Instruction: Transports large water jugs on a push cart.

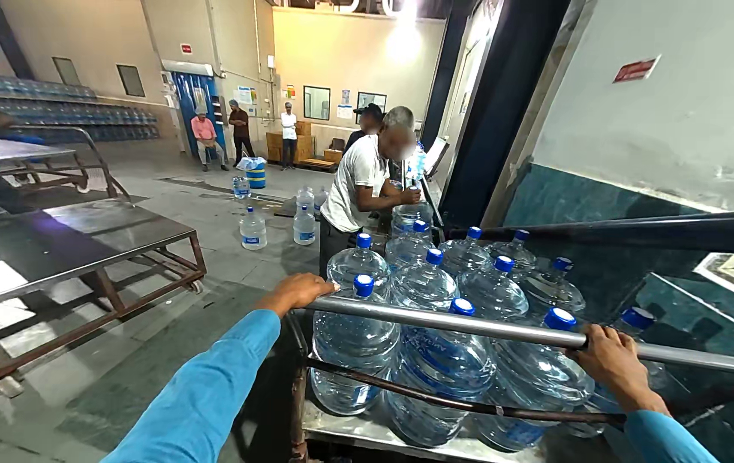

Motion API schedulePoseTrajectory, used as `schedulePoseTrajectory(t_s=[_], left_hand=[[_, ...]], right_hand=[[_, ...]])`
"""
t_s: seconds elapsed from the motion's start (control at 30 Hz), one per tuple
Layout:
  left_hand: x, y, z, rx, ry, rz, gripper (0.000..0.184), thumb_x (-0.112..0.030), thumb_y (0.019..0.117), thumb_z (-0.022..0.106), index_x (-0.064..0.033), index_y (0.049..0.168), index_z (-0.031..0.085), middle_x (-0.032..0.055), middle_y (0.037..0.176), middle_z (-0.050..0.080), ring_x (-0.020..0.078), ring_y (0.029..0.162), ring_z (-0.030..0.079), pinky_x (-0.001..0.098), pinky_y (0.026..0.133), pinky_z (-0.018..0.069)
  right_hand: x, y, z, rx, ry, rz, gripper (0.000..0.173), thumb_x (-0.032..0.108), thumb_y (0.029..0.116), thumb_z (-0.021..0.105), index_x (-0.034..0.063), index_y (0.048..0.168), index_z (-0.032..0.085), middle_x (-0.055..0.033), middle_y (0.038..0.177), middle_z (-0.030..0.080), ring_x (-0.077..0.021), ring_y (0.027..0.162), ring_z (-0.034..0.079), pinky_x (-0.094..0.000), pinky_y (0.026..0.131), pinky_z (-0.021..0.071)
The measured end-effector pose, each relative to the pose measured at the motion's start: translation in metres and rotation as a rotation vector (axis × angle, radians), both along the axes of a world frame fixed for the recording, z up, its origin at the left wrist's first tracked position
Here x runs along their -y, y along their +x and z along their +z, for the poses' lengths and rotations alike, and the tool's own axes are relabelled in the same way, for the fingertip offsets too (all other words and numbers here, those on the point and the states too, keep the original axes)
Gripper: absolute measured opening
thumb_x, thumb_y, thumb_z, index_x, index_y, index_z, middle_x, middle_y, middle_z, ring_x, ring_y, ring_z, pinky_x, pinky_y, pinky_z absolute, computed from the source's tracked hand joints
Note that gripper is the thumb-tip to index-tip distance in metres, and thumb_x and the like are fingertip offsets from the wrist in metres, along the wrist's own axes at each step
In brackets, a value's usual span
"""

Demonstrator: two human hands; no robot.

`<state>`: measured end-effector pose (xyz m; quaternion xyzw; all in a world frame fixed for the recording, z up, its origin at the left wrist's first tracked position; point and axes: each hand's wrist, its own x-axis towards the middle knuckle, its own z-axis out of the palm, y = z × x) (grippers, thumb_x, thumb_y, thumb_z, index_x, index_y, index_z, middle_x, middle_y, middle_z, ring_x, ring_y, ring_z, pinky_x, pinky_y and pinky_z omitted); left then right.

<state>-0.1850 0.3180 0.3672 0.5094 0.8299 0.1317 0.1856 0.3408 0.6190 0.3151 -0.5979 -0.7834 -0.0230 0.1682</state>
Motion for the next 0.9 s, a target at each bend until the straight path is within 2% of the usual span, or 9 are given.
schedulePoseTrajectory(t_s=[0.1,0.37,0.77,0.9], left_hand=[[-0.0007,0.0007,0.0009,0.000,-0.002,-0.006,0.061,-0.058,0.1068,0.039,-0.0086,0.123,0.071,0.0186,0.128,0.068,0.0365,0.127,0.060,0.0639,0.106,0.0421],[0.0009,0.0025,0.0002,-0.005,0.024,0.001,0.062,-0.058,0.1066,0.040,-0.0060,0.116,0.072,0.0205,0.118,0.070,0.0379,0.118,0.063,0.0643,0.101,0.0443],[0.0026,0.0048,0.0007,-0.004,0.040,0.002,0.060,-0.056,0.1072,0.041,-0.0054,0.114,0.072,0.0212,0.118,0.070,0.0396,0.118,0.063,0.0656,0.101,0.0440],[0.0020,0.0044,0.0009,0.001,0.038,0.003,0.060,-0.056,0.1072,0.041,-0.0071,0.119,0.072,0.0202,0.122,0.069,0.0385,0.122,0.062,0.0645,0.104,0.0431]], right_hand=[[0.0003,-0.0005,0.0001,-0.002,-0.002,-0.008,0.056,0.017,0.0801,0.088,-0.0021,0.125,0.062,-0.0283,0.139,0.055,-0.0542,0.140,0.039,-0.0716,0.094,0.0480],[0.0002,-0.0028,0.0004,0.014,-0.015,-0.032,0.057,0.020,0.0804,0.088,-0.0031,0.125,0.061,-0.0279,0.138,0.056,-0.0526,0.141,0.040,-0.0705,0.094,0.0482],[0.0044,-0.0008,0.0008,-0.042,0.002,0.018,0.057,0.016,0.0793,0.089,-0.0041,0.125,0.062,-0.0311,0.138,0.055,-0.0567,0.139,0.039,-0.0752,0.093,0.0461],[0.0022,-0.0016,-0.0005,-0.024,0.005,0.010,0.057,0.018,0.0792,0.089,-0.0039,0.124,0.062,-0.0302,0.137,0.056,-0.0559,0.139,0.040,-0.0732,0.092,0.0476]])
